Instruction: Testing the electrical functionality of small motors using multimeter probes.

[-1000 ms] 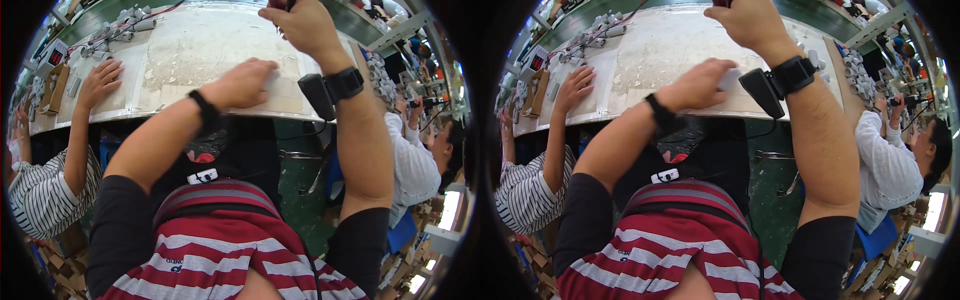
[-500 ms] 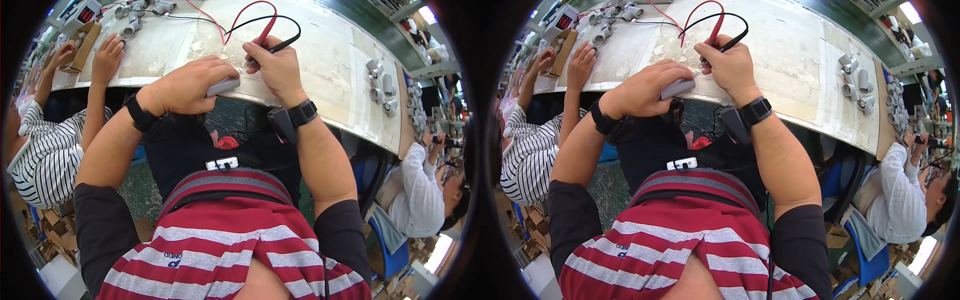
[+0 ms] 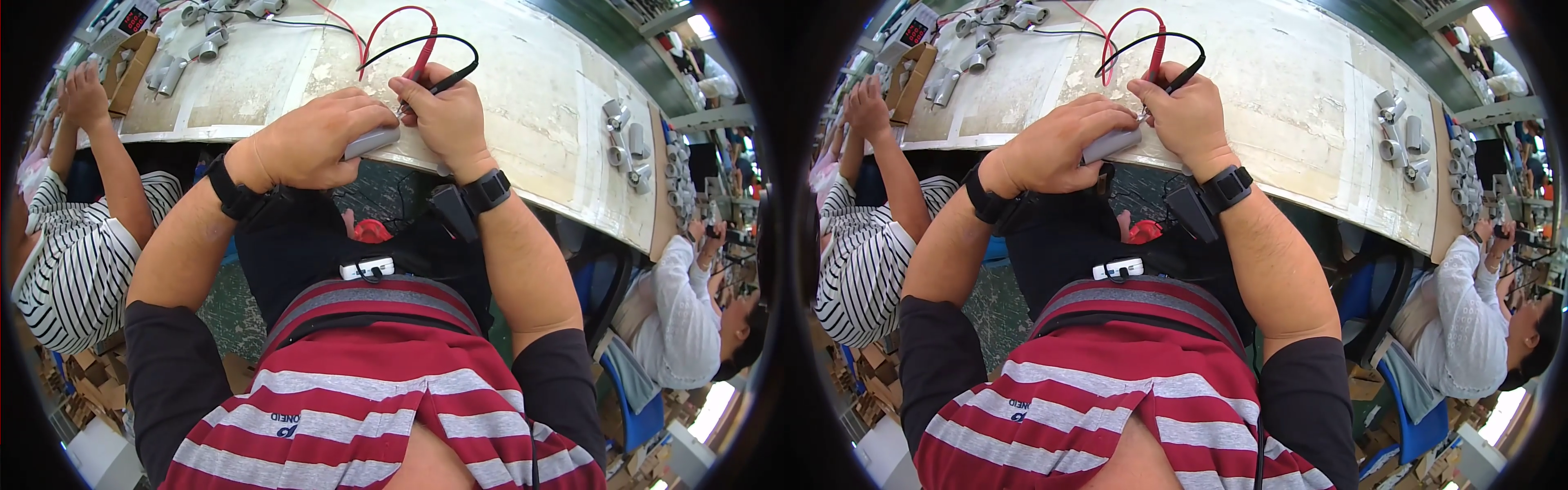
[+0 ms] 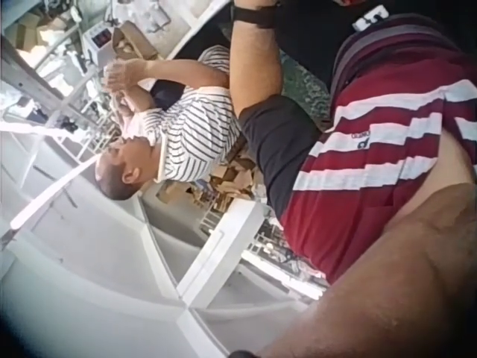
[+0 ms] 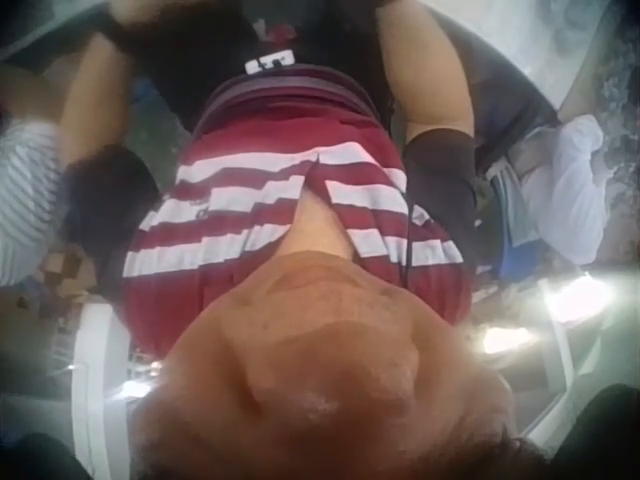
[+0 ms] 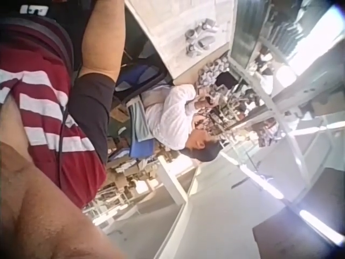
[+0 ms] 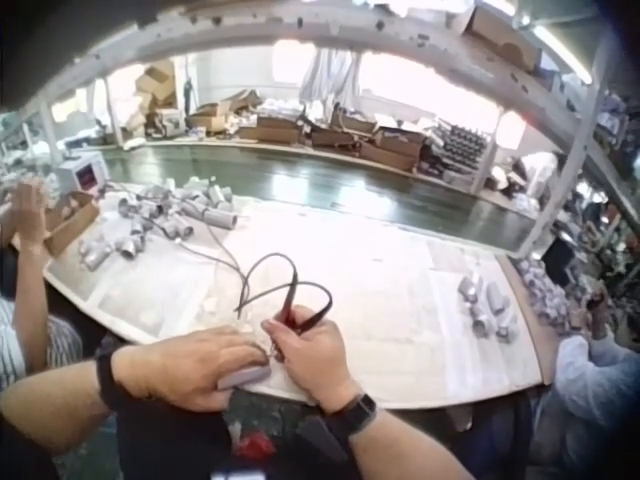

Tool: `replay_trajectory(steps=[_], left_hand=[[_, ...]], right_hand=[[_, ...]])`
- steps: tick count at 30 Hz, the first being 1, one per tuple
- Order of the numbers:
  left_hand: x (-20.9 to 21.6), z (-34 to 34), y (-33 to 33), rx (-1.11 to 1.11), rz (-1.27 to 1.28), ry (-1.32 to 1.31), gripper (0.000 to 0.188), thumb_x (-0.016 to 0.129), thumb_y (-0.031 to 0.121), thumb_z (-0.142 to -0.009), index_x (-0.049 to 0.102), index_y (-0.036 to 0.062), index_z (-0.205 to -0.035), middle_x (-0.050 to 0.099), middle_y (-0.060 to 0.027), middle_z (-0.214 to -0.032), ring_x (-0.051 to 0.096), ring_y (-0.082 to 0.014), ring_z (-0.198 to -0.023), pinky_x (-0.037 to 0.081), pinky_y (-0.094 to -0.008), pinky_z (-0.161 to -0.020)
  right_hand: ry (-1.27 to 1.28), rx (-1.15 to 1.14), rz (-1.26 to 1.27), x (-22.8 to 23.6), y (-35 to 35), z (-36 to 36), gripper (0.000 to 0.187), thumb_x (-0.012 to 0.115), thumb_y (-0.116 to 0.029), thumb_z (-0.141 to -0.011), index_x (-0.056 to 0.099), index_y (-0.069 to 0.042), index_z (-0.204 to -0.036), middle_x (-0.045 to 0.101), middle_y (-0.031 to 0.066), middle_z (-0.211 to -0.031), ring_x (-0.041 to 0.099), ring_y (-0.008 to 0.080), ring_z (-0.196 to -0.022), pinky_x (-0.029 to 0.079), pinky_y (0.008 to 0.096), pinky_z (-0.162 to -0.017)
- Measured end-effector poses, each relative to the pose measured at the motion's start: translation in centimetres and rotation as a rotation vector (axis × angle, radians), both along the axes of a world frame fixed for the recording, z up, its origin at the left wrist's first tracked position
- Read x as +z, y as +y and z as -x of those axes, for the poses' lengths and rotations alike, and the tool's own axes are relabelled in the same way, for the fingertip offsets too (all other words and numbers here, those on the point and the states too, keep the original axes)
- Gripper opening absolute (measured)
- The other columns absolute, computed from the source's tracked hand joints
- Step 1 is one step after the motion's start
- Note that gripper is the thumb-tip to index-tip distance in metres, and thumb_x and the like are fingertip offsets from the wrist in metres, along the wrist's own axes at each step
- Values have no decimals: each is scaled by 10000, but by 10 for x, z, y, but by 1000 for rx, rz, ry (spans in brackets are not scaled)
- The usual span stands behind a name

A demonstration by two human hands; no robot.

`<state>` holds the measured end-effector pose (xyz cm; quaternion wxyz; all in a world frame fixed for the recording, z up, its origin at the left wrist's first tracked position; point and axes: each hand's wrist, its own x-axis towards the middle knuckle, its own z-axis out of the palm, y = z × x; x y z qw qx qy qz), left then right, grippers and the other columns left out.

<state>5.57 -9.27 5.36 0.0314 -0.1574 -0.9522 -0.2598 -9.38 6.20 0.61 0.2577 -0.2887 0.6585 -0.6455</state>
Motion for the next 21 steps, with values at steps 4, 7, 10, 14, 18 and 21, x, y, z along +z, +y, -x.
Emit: replay_trajectory(steps=[4,7,10,14,18,21], left_hand=[[-2,-1,1,6,-10,21,641,679,19,-656,571,28,-1288,617,-180,-1298,561,-400,-1237,458,-453,-1099],[-3,-3,2,19,-7,31,641,673,17,-655,571,26,-1288,617,-179,-1300,562,-399,-1236,458,-453,-1098],[-5,-3,0,7,-22,63,641,662,14,-655,569,25,-1290,617,-176,-1306,564,-398,-1235,460,-455,-1094],[-9,-4,-1,4,-18,91,639,656,10,-655,570,27,-1288,616,-174,-1317,565,-394,-1239,454,-460,-1101],[-12,-7,-2,16,-40,101,633,656,10,-656,572,31,-1283,616,-173,-1327,560,-394,-1254,444,-466,-1111],[-14,-7,-2,31,-55,105,626,646,-3,-662,584,47,-1283,606,-170,-1350,550,-395,-1272,438,-467,-1119]], right_hand=[[73,-50,2,-5,0,-3,178,780,-181,-934,709,-17,-924,664,7,-743,596,64,-601,487,218,-550],[176,-86,-9,-6,1,-6,177,779,-175,-933,708,-13,-917,658,6,-724,593,62,-597,481,216,-546],[111,-110,5,-3,0,-7,177,776,-171,-933,706,-10,-910,652,6,-705,590,62,-588,470,216,-540],[138,-104,-9,-3,-1,-6,186,775,-177,-934,705,-7,-908,648,9,-698,586,63,-575,467,216,-535],[137,-107,-26,-4,-3,-5,195,775,-185,-935,705,-4,-911,647,10,-697,583,66,-566,468,217,-529],[138,-105,-38,-3,-2,-5,201,776,-191,-935,705,-4,-911,645,10,-695,583,66,-564,470,218,-526]])
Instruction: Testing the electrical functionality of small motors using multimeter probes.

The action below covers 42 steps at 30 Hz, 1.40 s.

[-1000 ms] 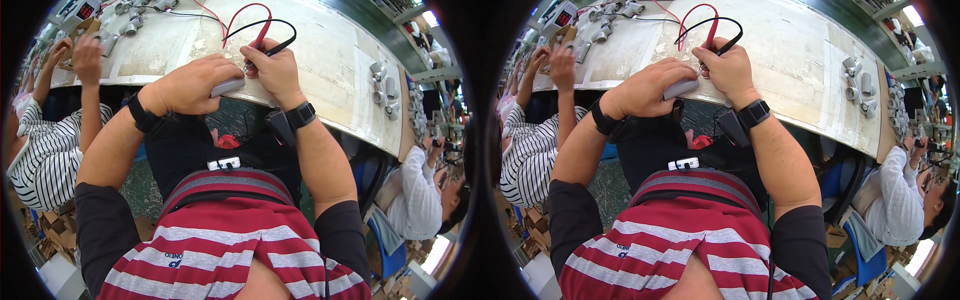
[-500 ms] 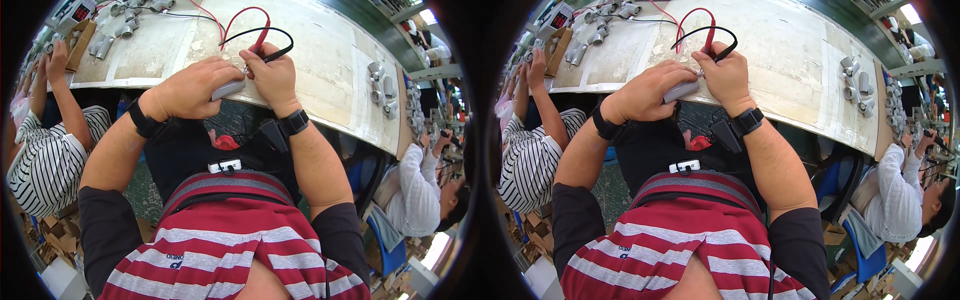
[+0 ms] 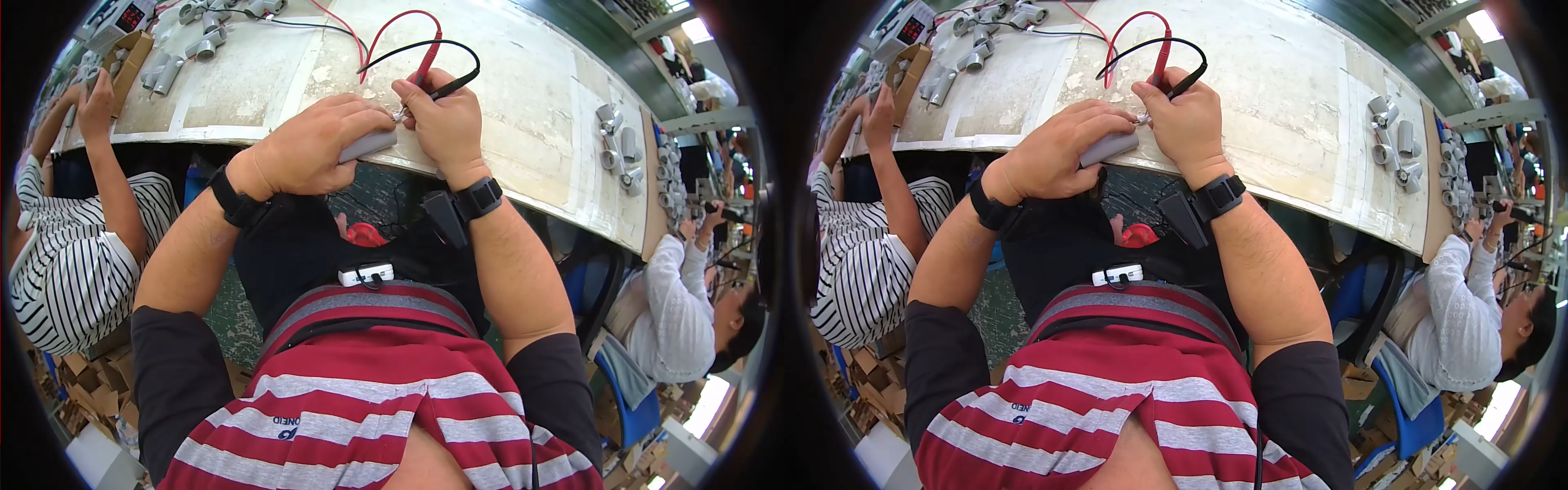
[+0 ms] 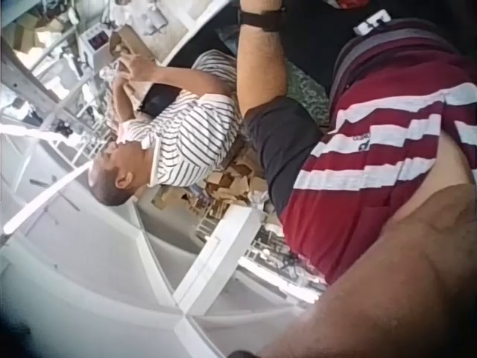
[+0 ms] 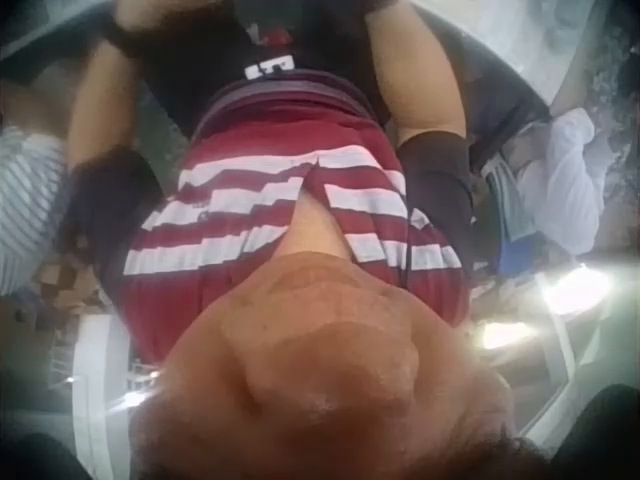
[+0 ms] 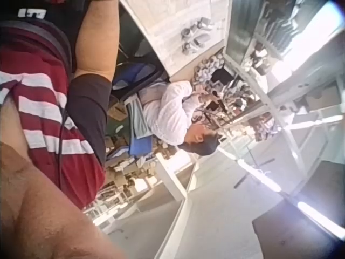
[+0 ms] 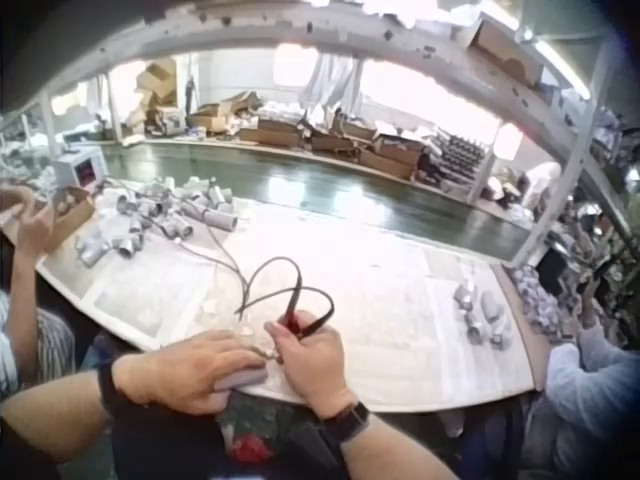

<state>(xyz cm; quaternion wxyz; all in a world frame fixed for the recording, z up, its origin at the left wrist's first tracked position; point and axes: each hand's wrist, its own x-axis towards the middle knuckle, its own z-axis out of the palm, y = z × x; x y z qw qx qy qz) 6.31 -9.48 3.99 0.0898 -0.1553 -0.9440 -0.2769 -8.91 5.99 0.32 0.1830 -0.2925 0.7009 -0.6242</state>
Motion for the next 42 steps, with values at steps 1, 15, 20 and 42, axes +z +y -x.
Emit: replay_trajectory(steps=[1,15,20,42], left_hand=[[-1,-1,0,8,-7,1,624,641,-10,-665,589,55,-1283,601,-169,-1361,545,-396,-1281,435,-467,-1122],[-19,-15,4,256,-78,105,629,594,-17,-741,595,86,-1361,527,-219,-1456,502,-422,-1353,413,-470,-1157],[-21,-21,19,389,-213,129,613,641,4,-772,585,70,-1379,517,-203,-1474,516,-411,-1347,433,-449,-1137],[-29,-11,16,483,-10,225,508,857,241,-753,698,74,-1206,613,-215,-1324,578,-405,-1238,462,-470,-1058]], right_hand=[[-1,1,-5,1,0,0,204,776,-194,-935,705,-4,-911,645,10,-695,583,67,-563,472,218,-525],[4,-6,-26,4,1,-5,202,775,-201,-935,716,-8,-921,649,10,-700,591,70,-573,477,220,-532],[18,-18,-24,3,1,-5,200,775,-204,-933,722,-12,-930,656,10,-706,596,73,-581,480,224,-533],[-23,16,-23,6,-4,-1,163,746,-183,-960,694,-29,-961,653,6,-728,582,81,-573,469,231,-535]])
